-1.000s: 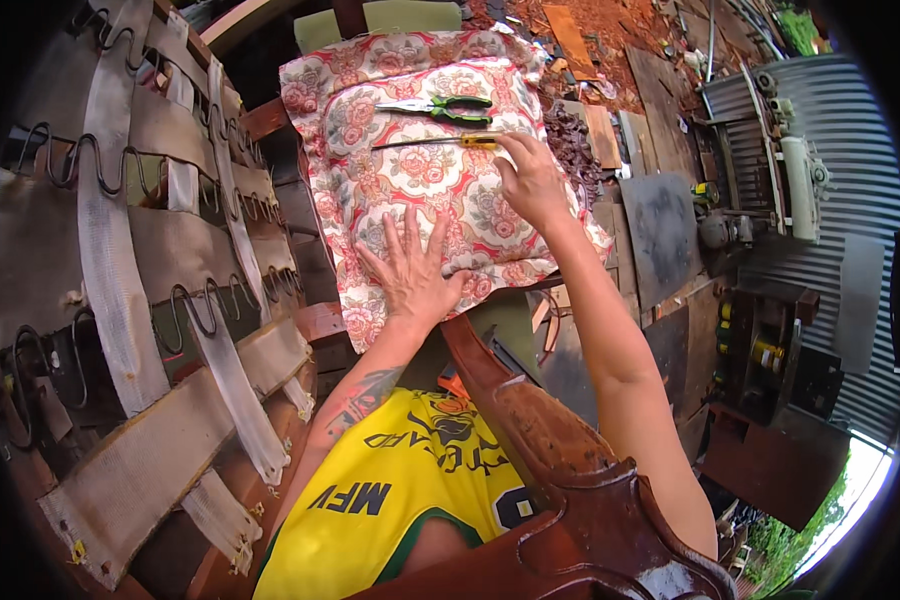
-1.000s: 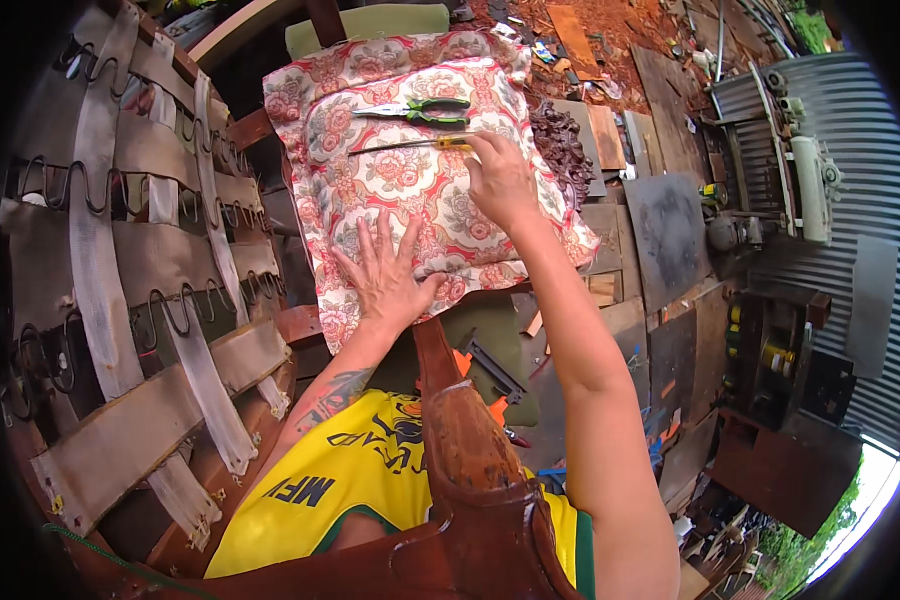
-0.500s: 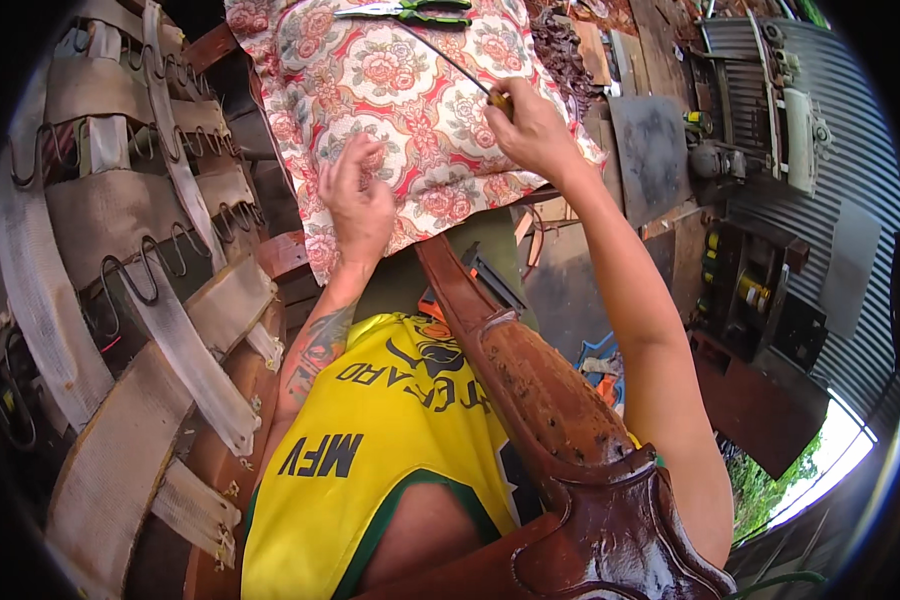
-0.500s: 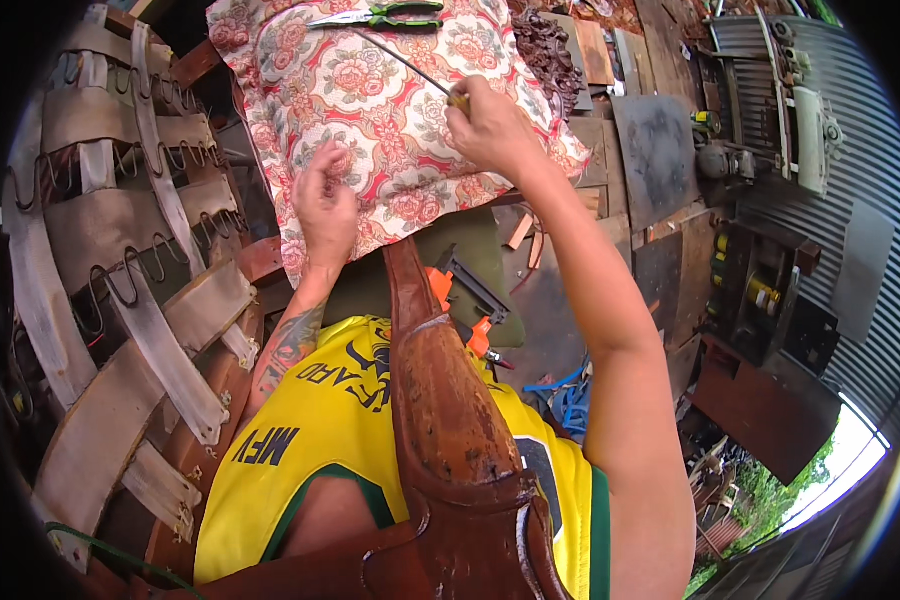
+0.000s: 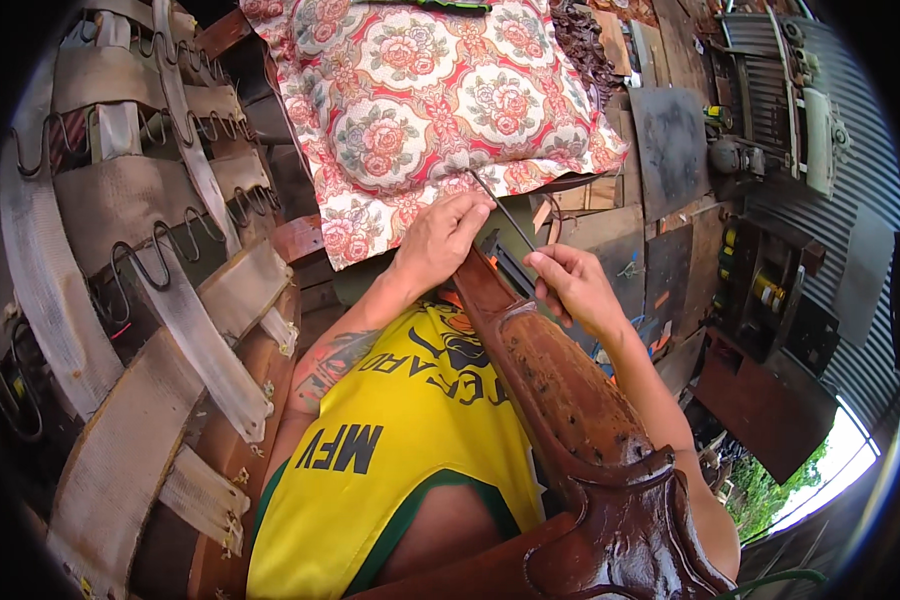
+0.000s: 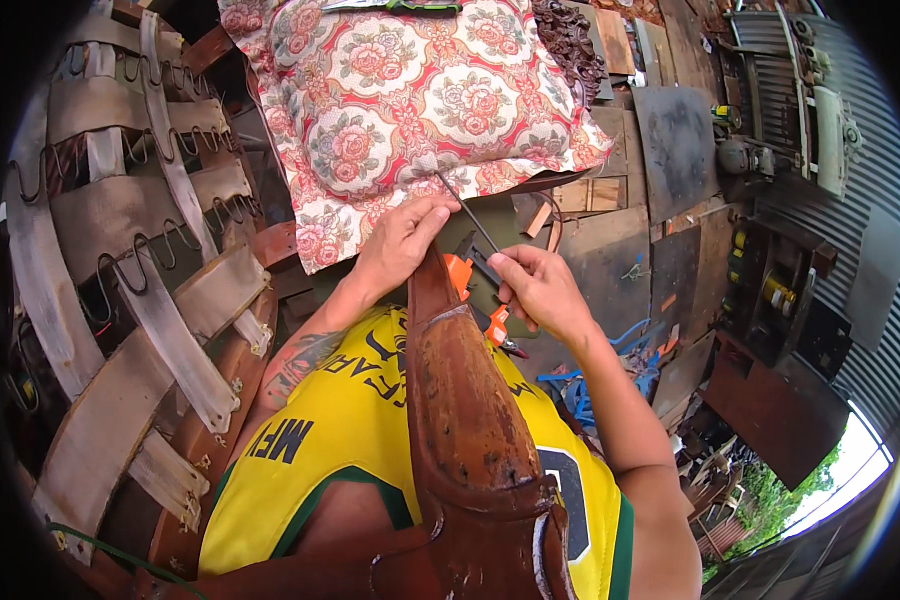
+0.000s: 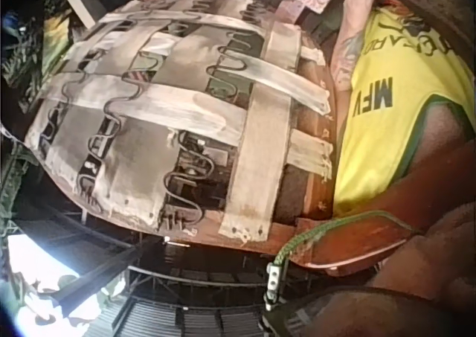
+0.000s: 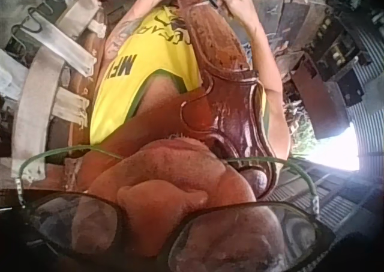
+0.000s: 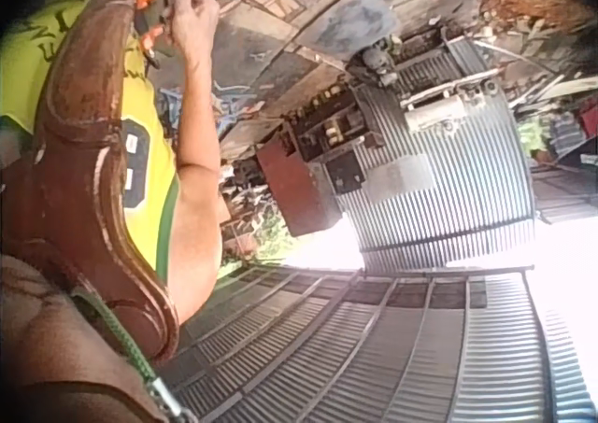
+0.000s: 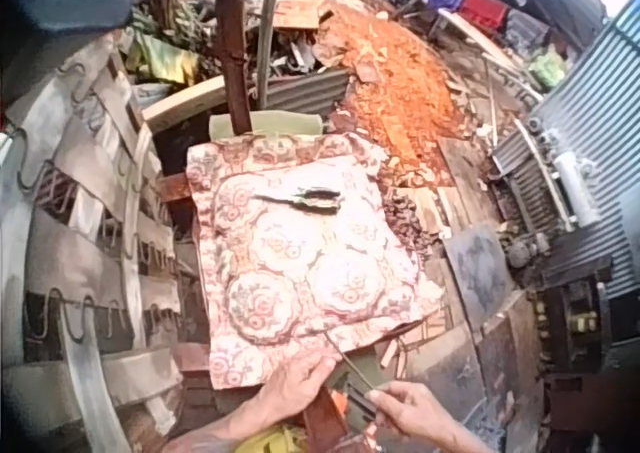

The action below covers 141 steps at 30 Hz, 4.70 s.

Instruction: The person attaches fabric to a wooden furniture frame using a pneumatic stapler and cuts excess material with shears. They use a screwdriver to tuck fabric into crevices and handle a thin black strip to finish an edge.

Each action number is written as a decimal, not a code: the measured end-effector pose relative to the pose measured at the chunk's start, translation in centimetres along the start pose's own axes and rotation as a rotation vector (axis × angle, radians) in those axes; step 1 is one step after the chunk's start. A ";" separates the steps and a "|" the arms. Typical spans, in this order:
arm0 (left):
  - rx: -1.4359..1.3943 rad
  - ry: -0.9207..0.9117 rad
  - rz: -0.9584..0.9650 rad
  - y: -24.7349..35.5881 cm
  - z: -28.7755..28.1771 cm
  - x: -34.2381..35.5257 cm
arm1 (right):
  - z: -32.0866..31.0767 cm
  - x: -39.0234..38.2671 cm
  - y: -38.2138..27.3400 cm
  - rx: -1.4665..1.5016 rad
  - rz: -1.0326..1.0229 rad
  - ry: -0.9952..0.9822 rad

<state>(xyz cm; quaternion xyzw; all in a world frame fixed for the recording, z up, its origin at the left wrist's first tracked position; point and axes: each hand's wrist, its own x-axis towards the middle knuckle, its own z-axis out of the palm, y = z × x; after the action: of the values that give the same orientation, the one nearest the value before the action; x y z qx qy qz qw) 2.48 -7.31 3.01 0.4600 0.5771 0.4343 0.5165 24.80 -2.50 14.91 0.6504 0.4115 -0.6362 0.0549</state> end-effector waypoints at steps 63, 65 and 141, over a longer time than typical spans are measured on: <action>0.526 -0.296 0.115 -2.0 -2.4 -0.9 | -4.0 6.8 -12.4 -0.016 0.451 -0.287; 0.514 -0.292 0.111 -2.1 -2.3 -1.0 | -3.2 6.1 -11.2 -0.130 0.341 -0.220; 0.447 0.358 0.258 -3.5 -1.8 1.2 | -0.7 30.9 -23.9 -1.110 -1.042 0.476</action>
<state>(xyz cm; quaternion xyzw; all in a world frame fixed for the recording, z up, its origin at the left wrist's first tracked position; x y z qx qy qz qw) 0.30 -6.93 -0.47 0.5476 0.6769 0.4328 0.2335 6.29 27.97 -1.11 0.3705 0.9199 -0.1264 -0.0230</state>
